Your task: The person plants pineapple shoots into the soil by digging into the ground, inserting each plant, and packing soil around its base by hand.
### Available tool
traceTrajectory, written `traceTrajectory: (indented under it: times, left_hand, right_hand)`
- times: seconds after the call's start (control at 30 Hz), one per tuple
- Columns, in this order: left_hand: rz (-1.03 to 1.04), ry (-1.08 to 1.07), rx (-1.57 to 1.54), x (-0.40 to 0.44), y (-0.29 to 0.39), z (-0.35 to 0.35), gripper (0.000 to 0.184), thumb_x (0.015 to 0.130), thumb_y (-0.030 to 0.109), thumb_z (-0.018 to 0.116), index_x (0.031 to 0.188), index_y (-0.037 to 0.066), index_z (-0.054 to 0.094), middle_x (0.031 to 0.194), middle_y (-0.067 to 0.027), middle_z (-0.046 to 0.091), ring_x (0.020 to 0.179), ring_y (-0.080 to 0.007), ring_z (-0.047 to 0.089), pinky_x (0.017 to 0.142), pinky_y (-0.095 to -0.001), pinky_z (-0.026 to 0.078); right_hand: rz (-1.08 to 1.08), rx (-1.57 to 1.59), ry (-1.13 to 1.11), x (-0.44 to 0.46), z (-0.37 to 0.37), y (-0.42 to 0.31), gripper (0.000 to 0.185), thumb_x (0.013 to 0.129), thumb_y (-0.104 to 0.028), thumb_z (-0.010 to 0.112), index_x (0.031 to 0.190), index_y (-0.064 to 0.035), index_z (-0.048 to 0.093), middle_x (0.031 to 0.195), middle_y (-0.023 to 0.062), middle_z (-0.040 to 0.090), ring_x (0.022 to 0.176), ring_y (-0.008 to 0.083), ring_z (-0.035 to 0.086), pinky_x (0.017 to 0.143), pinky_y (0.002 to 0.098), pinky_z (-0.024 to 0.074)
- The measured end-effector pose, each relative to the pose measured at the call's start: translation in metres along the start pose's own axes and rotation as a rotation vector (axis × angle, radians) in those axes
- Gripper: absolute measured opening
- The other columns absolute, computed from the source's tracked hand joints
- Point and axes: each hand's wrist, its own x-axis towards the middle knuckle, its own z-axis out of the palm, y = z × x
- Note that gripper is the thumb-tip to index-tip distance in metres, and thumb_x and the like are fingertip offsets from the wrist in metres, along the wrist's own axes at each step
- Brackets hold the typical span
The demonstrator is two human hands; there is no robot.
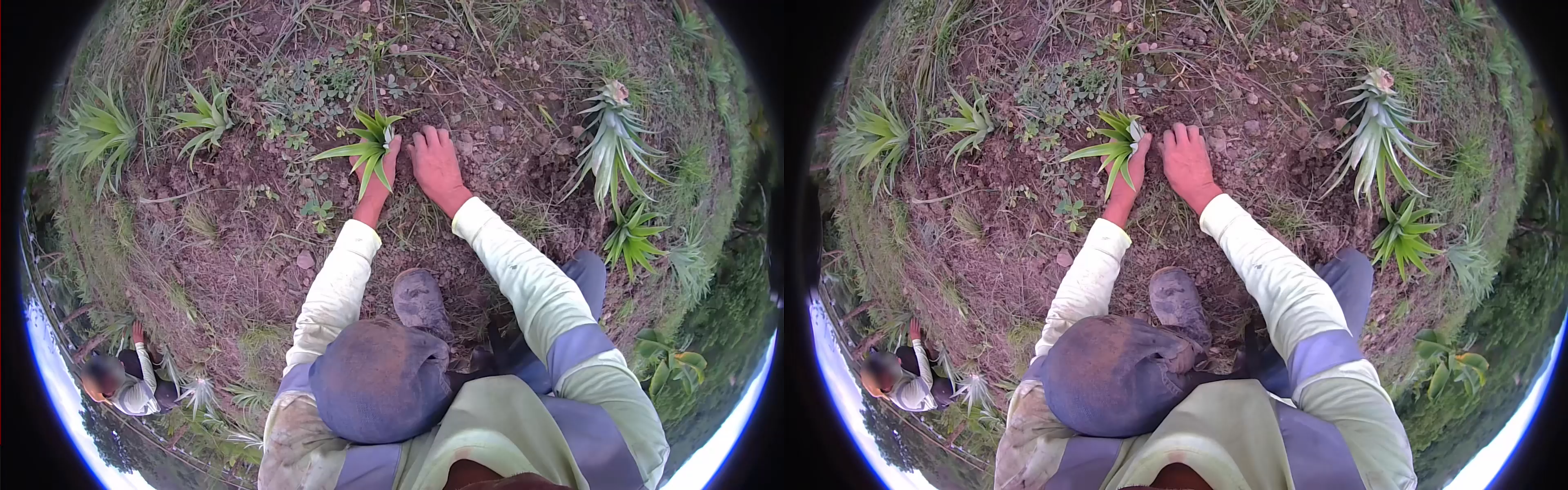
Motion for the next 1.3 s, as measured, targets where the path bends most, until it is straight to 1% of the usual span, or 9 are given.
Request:
traceTrajectory:
  times: [0.2, 0.27, 0.37, 0.57, 0.7, 0.87, 1.07, 1.17, 1.3]
  left_hand:
    - [0.046, 0.030, -0.036, 0.002, -0.005, 0.004, 0.024, 0.090, 0.010, 0.083, 0.108, 0.000, 0.070, 0.093, -0.0097, 0.077, 0.081, -0.0212, 0.071, 0.075, -0.0376, 0.055]
    - [0.064, 0.020, 0.039, 0.002, -0.008, 0.004, 0.026, 0.090, 0.015, 0.083, 0.107, 0.000, 0.070, 0.090, -0.0127, 0.075, 0.078, -0.0294, 0.071, 0.074, -0.0424, 0.053]
    - [0.062, 0.017, 0.029, 0.000, -0.010, 0.006, 0.026, 0.091, 0.019, 0.082, 0.106, 0.002, 0.070, 0.094, -0.0123, 0.075, 0.084, -0.0314, 0.070, 0.082, -0.0453, 0.050]
    - [0.177, 0.010, 0.164, -0.002, -0.004, 0.003, 0.025, 0.089, 0.015, 0.084, 0.105, -0.001, 0.072, 0.091, -0.0121, 0.078, 0.079, -0.0247, 0.073, 0.074, -0.0396, 0.055]
    - [0.034, -0.011, -0.033, 0.002, 0.001, 0.004, 0.028, 0.090, 0.019, 0.083, 0.105, 0.001, 0.069, 0.090, -0.0120, 0.074, 0.081, -0.0264, 0.070, 0.083, -0.0433, 0.051]
    - [0.101, 0.015, 0.124, -0.001, -0.010, 0.002, 0.029, 0.091, 0.023, 0.083, 0.105, 0.001, 0.070, 0.091, -0.0119, 0.075, 0.083, -0.0277, 0.070, 0.084, -0.0435, 0.051]
    - [0.033, -0.002, -0.094, -0.001, 0.007, 0.003, 0.025, 0.090, 0.014, 0.083, 0.107, -0.001, 0.072, 0.094, -0.0109, 0.078, 0.083, -0.0193, 0.072, 0.078, -0.0356, 0.055]
    - [0.035, -0.015, -0.116, -0.001, 0.002, 0.003, 0.025, 0.091, 0.015, 0.083, 0.108, -0.001, 0.072, 0.096, -0.0104, 0.078, 0.083, -0.0184, 0.072, 0.079, -0.0353, 0.055]
    - [0.092, 0.025, 0.025, -0.001, -0.008, 0.006, 0.025, 0.090, 0.016, 0.083, 0.104, -0.002, 0.073, 0.091, -0.0121, 0.078, 0.079, -0.0217, 0.073, 0.076, -0.0370, 0.055]
  right_hand:
    - [-0.139, -0.050, -0.165, 0.031, 0.005, 0.008, 0.017, 0.092, -0.011, 0.065, 0.107, -0.0038, 0.063, 0.112, 0.0158, 0.056, 0.107, 0.0347, 0.054, 0.094, 0.0435, 0.0480]
    - [-0.160, 0.005, -0.122, 0.037, 0.004, 0.007, 0.020, 0.087, -0.007, 0.065, 0.106, -0.0038, 0.063, 0.112, 0.0159, 0.057, 0.107, 0.0350, 0.055, 0.094, 0.0435, 0.0487]
    - [-0.099, 0.116, -0.132, 0.032, 0.005, 0.010, 0.023, 0.088, -0.008, 0.068, 0.111, -0.0032, 0.065, 0.114, 0.0161, 0.059, 0.109, 0.0356, 0.056, 0.098, 0.0438, 0.0487]
    - [0.029, 0.183, -0.054, 0.000, -0.018, 0.006, 0.032, 0.091, -0.010, 0.072, 0.122, -0.0047, 0.069, 0.120, 0.0157, 0.061, 0.112, 0.0365, 0.057, 0.099, 0.0441, 0.0509]
    - [-0.015, 0.162, -0.085, 0.017, -0.010, 0.008, 0.033, 0.090, -0.009, 0.071, 0.123, -0.0038, 0.069, 0.119, 0.0155, 0.062, 0.114, 0.0373, 0.058, 0.098, 0.0457, 0.0528]
    - [0.077, 0.204, 0.075, 0.004, -0.058, 0.009, 0.037, 0.099, -0.024, 0.071, 0.131, -0.0049, 0.068, 0.135, 0.0215, 0.062, 0.123, 0.0412, 0.058, 0.104, 0.0481, 0.0507]
    - [0.100, -0.076, -0.146, -0.071, -0.084, 0.036, 0.094, 0.088, -0.055, 0.077, 0.155, 0.0011, 0.043, 0.145, 0.0217, 0.054, 0.129, 0.0401, 0.052, 0.111, 0.0504, 0.0438]
    - [0.188, -0.011, -0.349, -0.080, -0.108, 0.006, 0.102, 0.084, -0.057, 0.080, 0.159, -0.0009, 0.038, 0.150, 0.0228, 0.046, 0.127, 0.0415, 0.051, 0.112, 0.0511, 0.0427]
    - [0.195, -0.012, -0.310, -0.117, -0.085, -0.004, 0.084, 0.086, -0.048, 0.081, 0.151, -0.0057, 0.048, 0.148, 0.0251, 0.045, 0.122, 0.0430, 0.053, 0.101, 0.0511, 0.0513]
